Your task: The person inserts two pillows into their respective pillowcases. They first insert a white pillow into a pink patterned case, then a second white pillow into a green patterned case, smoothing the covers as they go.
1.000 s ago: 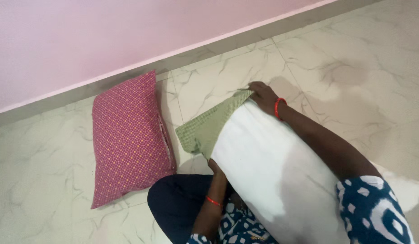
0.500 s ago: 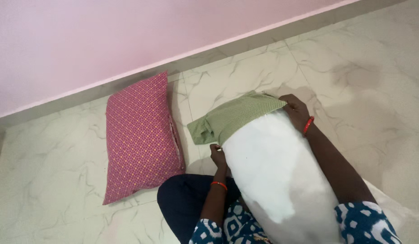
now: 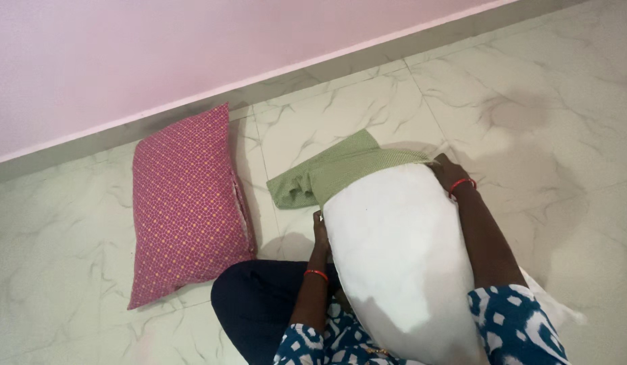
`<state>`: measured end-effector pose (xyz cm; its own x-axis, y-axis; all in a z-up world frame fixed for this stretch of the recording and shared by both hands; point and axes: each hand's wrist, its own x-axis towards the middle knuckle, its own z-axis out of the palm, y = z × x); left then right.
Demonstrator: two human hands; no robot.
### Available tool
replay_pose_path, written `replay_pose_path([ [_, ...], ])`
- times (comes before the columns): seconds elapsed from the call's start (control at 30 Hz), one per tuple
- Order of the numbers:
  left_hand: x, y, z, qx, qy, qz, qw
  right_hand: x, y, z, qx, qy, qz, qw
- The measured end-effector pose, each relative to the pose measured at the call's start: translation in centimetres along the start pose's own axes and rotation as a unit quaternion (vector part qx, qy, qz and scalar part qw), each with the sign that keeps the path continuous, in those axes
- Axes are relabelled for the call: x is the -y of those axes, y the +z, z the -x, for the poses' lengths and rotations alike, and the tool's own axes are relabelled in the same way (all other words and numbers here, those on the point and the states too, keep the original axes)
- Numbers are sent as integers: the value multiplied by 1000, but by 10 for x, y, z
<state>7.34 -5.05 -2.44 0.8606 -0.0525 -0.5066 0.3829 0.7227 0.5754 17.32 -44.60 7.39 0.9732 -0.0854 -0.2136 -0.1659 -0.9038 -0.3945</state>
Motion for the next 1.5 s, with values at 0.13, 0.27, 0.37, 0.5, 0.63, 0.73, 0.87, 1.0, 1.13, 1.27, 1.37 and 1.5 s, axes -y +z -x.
replay_pose_path([
  [0.13,2,-1,0,-16,129,-141,981,-11,22,-6,54,40,-116,991],
  [0.27,-1,2,-3,-33,53,83,995,-16,20,-4,45,-24,-76,996],
  [0.37,4,1,1,-14,-7,102,995,-32,11,3,192,91,96,972],
  [0.5,20,-1,20,27,-62,56,996,-53,-6,4,261,153,115,946],
  [0.63,37,-14,49,61,-60,-45,995,-60,-3,12,267,165,87,946],
  [0.73,33,-23,62,59,22,-173,983,-54,-12,14,241,147,32,959],
  [0.87,11,-45,71,-14,162,-405,900,-12,-41,26,153,49,18,987],
  [1.0,-1,-51,68,-90,200,-535,816,94,-66,71,-57,-166,68,982],
  [1.13,-2,-44,68,-118,217,-567,786,217,-9,153,79,-435,172,880],
  [1.27,-17,-51,97,-96,266,-559,779,244,55,174,196,-412,320,831],
  [1.37,-10,-55,142,-21,331,-654,680,229,78,144,236,-372,356,824],
  [1.5,5,-52,183,67,355,-706,609,227,100,114,306,-366,344,809],
])
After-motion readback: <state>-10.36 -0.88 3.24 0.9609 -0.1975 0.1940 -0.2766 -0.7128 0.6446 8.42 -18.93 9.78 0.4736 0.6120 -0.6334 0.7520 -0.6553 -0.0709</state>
